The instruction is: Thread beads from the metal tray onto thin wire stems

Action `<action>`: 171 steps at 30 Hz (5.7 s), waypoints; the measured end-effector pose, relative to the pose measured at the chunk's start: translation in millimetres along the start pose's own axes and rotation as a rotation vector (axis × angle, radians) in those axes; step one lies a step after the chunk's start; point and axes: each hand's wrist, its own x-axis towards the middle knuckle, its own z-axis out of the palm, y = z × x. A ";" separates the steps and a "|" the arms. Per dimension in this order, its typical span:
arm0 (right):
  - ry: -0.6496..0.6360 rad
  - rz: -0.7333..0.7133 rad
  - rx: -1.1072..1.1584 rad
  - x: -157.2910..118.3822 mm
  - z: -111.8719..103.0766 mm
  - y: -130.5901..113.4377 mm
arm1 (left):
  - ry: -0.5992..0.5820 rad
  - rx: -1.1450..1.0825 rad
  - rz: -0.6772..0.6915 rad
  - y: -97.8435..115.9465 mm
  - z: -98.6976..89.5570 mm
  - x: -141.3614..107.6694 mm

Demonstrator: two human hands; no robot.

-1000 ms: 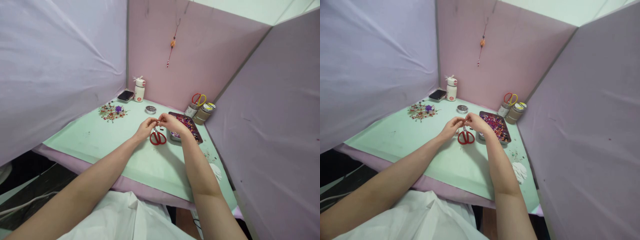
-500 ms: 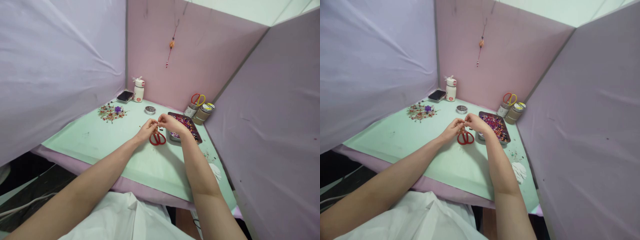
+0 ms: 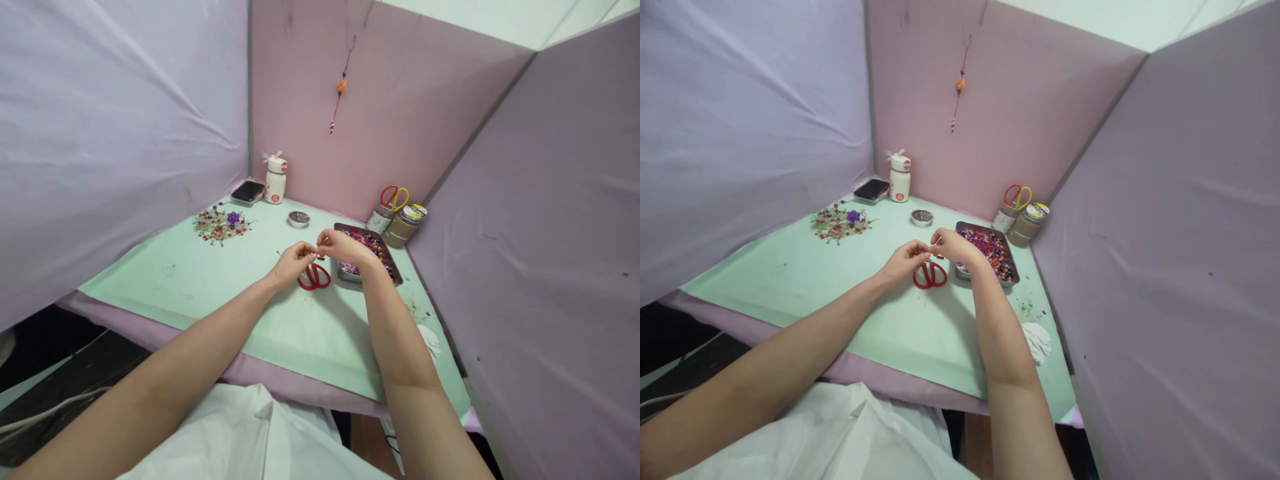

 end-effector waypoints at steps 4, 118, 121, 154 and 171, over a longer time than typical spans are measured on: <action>0.012 -0.003 -0.006 1.1 0.6 1.3 | 0.040 0.039 -0.009 1.0 0.8 -0.3; -0.004 -0.122 0.857 32.1 28.6 35.9 | 0.354 -0.045 0.018 -3.6 -7.2 7.2; -0.003 -0.086 0.859 31.7 30.6 34.9 | 0.351 -0.042 0.012 -5.3 -7.4 7.8; -0.024 -0.068 1.005 35.7 38.4 35.2 | 0.377 -0.022 0.042 -3.4 -7.6 7.0; -0.034 -0.066 0.992 35.2 38.9 33.2 | 0.400 -0.013 0.026 -1.6 -7.5 6.4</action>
